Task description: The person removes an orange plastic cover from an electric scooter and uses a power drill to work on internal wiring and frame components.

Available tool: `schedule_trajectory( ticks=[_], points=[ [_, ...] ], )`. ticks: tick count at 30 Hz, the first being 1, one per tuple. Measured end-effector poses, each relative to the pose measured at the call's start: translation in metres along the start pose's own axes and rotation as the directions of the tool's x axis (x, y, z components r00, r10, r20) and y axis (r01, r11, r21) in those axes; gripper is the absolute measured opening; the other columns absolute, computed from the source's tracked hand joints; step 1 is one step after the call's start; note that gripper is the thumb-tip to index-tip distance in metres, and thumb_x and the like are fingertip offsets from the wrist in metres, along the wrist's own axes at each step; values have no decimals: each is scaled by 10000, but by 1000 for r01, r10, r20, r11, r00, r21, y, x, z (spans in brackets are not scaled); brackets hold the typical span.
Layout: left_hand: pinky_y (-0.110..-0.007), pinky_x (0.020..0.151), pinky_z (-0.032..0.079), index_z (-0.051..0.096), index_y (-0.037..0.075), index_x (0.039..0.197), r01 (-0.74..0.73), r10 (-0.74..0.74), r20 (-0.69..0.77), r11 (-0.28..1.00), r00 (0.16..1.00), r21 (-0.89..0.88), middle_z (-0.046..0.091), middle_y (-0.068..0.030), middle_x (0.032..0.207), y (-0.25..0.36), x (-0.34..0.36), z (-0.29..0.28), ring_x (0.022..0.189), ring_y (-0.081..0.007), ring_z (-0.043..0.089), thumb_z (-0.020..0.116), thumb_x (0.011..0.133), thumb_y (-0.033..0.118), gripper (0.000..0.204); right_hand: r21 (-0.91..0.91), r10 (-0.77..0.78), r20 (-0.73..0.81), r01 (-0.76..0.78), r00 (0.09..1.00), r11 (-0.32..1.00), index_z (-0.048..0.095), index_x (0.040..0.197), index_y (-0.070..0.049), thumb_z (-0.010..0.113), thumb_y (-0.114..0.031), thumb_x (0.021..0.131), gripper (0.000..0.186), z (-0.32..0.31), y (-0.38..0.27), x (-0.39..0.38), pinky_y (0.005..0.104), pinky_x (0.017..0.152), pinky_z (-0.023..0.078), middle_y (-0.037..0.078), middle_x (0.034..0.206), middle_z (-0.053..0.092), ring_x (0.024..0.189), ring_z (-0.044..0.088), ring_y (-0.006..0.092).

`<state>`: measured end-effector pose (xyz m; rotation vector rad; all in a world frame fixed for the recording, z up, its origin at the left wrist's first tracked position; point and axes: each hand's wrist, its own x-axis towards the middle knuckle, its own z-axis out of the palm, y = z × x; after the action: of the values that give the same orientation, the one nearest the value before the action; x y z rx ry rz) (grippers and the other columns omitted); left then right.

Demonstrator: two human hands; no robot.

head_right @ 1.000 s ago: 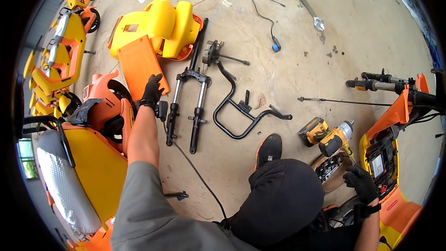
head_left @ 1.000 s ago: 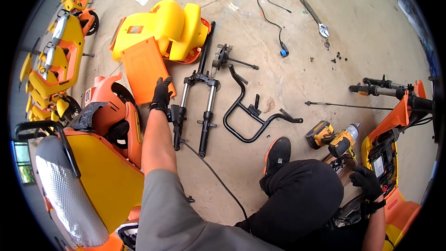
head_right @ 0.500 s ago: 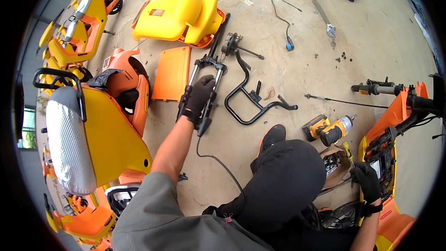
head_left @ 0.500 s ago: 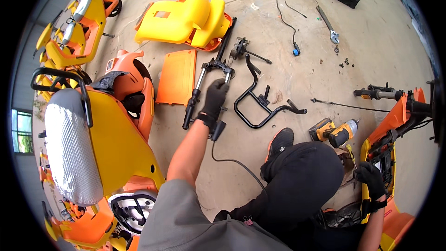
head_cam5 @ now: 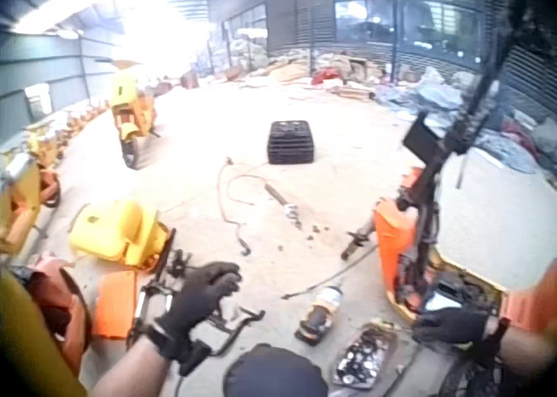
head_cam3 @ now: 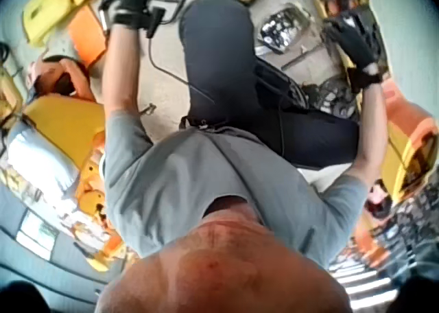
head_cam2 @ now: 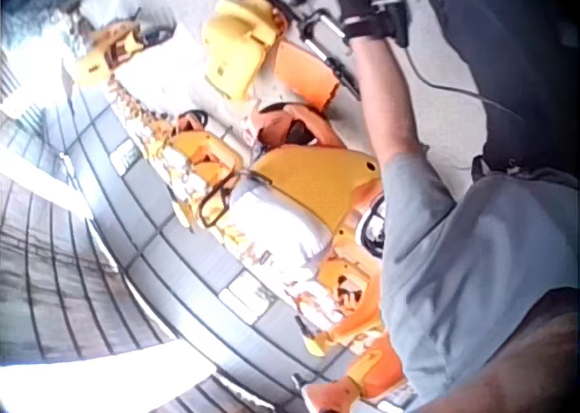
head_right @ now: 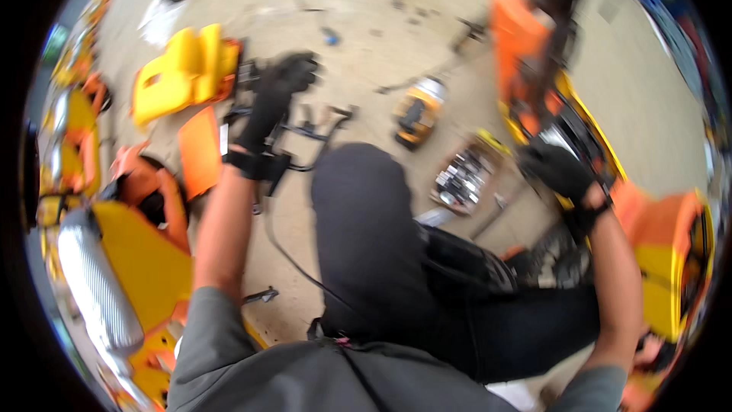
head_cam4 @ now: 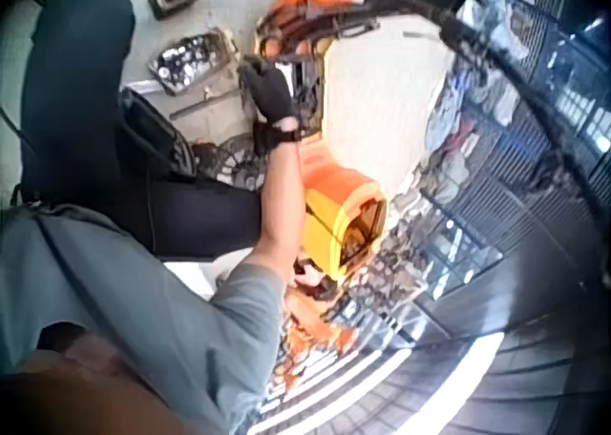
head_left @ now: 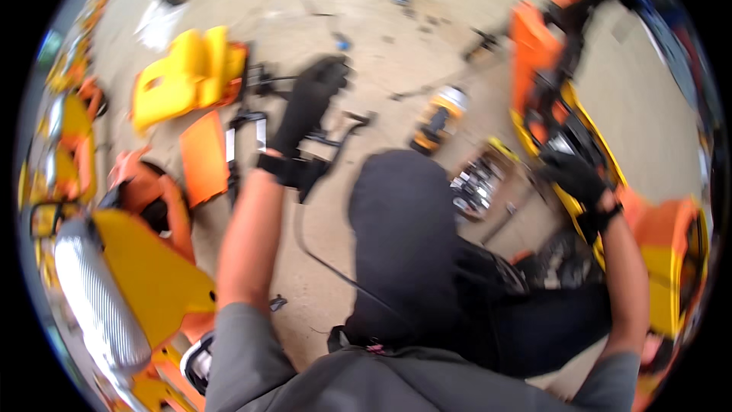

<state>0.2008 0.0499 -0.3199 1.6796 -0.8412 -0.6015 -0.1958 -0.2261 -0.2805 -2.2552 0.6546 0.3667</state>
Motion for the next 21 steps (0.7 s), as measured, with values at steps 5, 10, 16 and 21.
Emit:
schedule_trajectory(
  ticks=[5, 10, 16, 21],
  points=[
    [-282, 868, 481, 591, 19, 1234, -194, 153, 286, 973, 946, 121, 661, -70, 1104, 109, 51, 58, 972, -136, 622, 540, 974, 264, 361, -96, -63, -121, 51, 991, 994, 596, 1160, 13, 581, -258, 933, 353, -9, 91, -27, 309, 845, 468, 108, 1002, 651, 923, 579, 157],
    [-286, 891, 488, 589, 10, 1220, -441, 203, 607, 855, 769, 274, 661, -76, 1087, 198, 83, 136, 981, -151, 633, 531, 982, 287, 369, -9, 72, -217, -75, 973, 997, 620, 1001, -10, 577, -274, 878, 295, -12, 125, -67, 363, 733, 480, 156, 867, 654, 783, 614, 252],
    [-308, 830, 507, 586, 4, 1206, -618, 58, 827, 693, 559, 370, 670, -103, 1013, 166, 73, 243, 897, -170, 632, 539, 975, 299, 377, -137, 215, -243, -253, 946, 958, 627, 1117, -58, 601, -314, 860, 364, 12, 171, -106, 407, 883, 476, 190, 1063, 652, 1017, 615, 341],
    [-346, 799, 506, 590, 9, 1164, -634, -230, 873, 610, 431, 474, 663, -167, 962, 114, 20, 270, 856, -257, 636, 602, 914, 264, 357, -308, 277, -57, -280, 959, 909, 648, 1032, -49, 596, -329, 834, 346, 35, 213, -113, 436, 865, 478, 198, 1032, 654, 1002, 615, 358]
  ],
)
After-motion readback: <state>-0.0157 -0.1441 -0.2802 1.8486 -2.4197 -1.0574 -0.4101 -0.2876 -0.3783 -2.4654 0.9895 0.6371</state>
